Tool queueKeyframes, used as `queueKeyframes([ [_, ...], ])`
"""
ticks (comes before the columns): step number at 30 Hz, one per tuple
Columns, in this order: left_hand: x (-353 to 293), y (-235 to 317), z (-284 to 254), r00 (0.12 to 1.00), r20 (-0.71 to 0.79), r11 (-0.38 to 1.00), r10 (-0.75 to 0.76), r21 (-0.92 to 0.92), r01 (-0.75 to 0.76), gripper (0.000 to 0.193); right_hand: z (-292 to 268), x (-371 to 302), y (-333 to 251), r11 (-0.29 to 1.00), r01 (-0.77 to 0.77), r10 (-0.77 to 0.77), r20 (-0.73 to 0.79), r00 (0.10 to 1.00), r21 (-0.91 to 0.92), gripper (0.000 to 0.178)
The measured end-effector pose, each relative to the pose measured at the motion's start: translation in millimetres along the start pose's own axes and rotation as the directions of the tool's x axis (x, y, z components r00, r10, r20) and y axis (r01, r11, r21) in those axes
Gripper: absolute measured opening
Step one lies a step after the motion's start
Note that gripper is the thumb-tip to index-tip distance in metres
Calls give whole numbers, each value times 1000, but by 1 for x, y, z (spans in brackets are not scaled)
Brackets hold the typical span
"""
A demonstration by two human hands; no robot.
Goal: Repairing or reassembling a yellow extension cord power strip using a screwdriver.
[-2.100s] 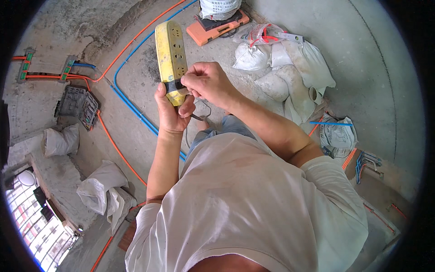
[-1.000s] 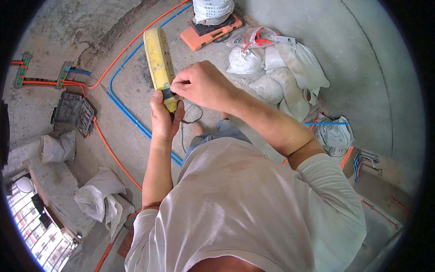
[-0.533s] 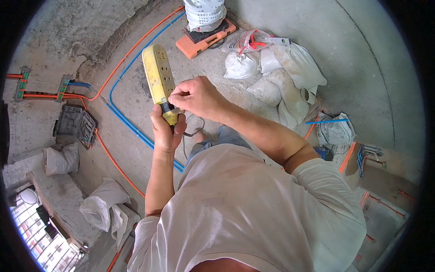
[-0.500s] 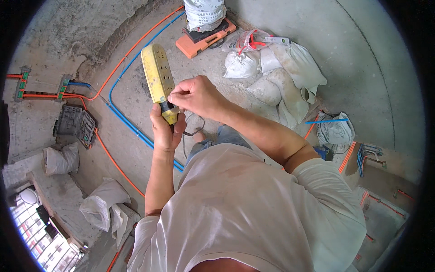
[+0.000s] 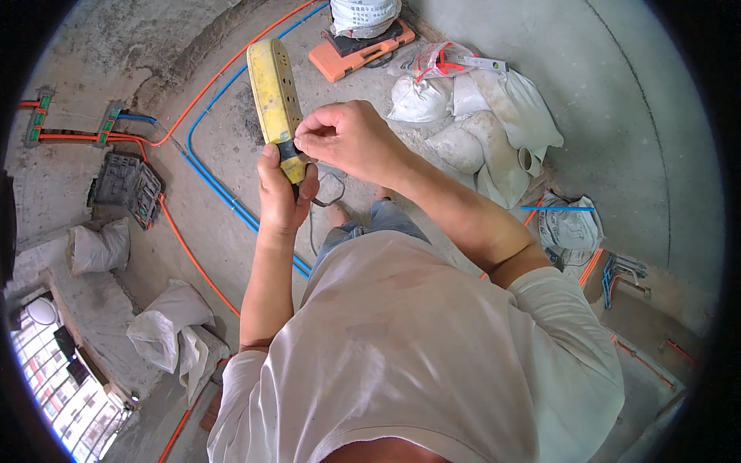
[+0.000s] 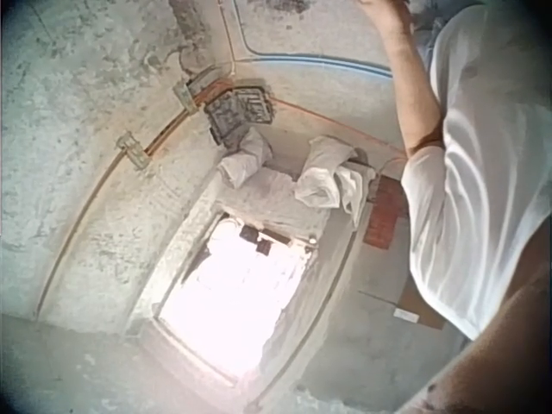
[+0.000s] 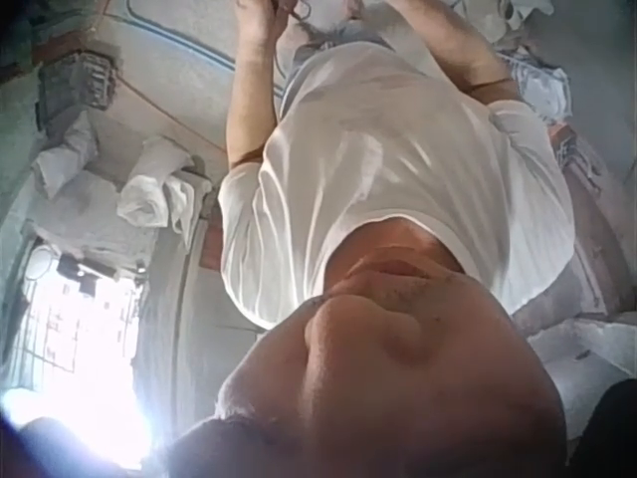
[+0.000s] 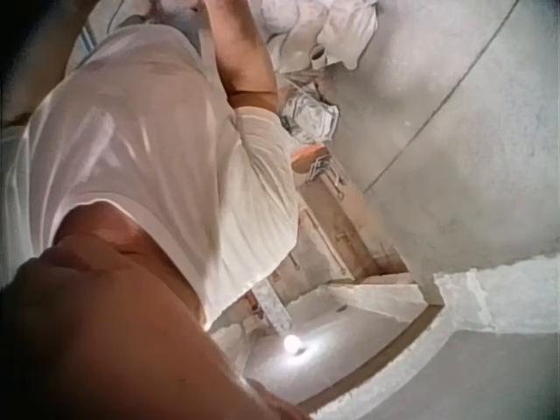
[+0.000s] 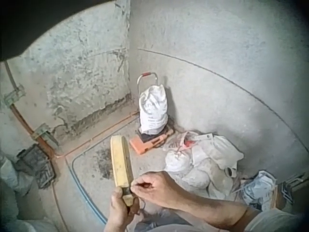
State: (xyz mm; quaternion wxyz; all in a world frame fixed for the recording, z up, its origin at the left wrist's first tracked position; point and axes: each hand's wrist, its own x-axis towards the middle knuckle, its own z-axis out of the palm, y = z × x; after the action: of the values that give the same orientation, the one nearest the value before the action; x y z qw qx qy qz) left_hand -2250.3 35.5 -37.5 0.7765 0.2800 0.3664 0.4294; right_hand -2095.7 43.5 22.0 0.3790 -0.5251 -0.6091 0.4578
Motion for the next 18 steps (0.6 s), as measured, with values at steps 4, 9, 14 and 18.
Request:
queueKeyframes([
  [4,0,0,-2,1000,-7,1000,3,12,-3,45,1,3,-1,966,178,-183,-7,983,-185,11],
  [9,-1,4,1,1000,-11,998,24,56,-24,36,4,3,-5,811,349,-412,-36,910,-470,9],
  [14,-1,2,0,998,-52,999,28,23,-26,32,9,3,-2,756,359,-458,-51,887,-548,7],
  [18,-1,4,4,996,-75,999,43,-7,-44,33,9,7,3,803,363,-437,-53,898,-472,7],
])
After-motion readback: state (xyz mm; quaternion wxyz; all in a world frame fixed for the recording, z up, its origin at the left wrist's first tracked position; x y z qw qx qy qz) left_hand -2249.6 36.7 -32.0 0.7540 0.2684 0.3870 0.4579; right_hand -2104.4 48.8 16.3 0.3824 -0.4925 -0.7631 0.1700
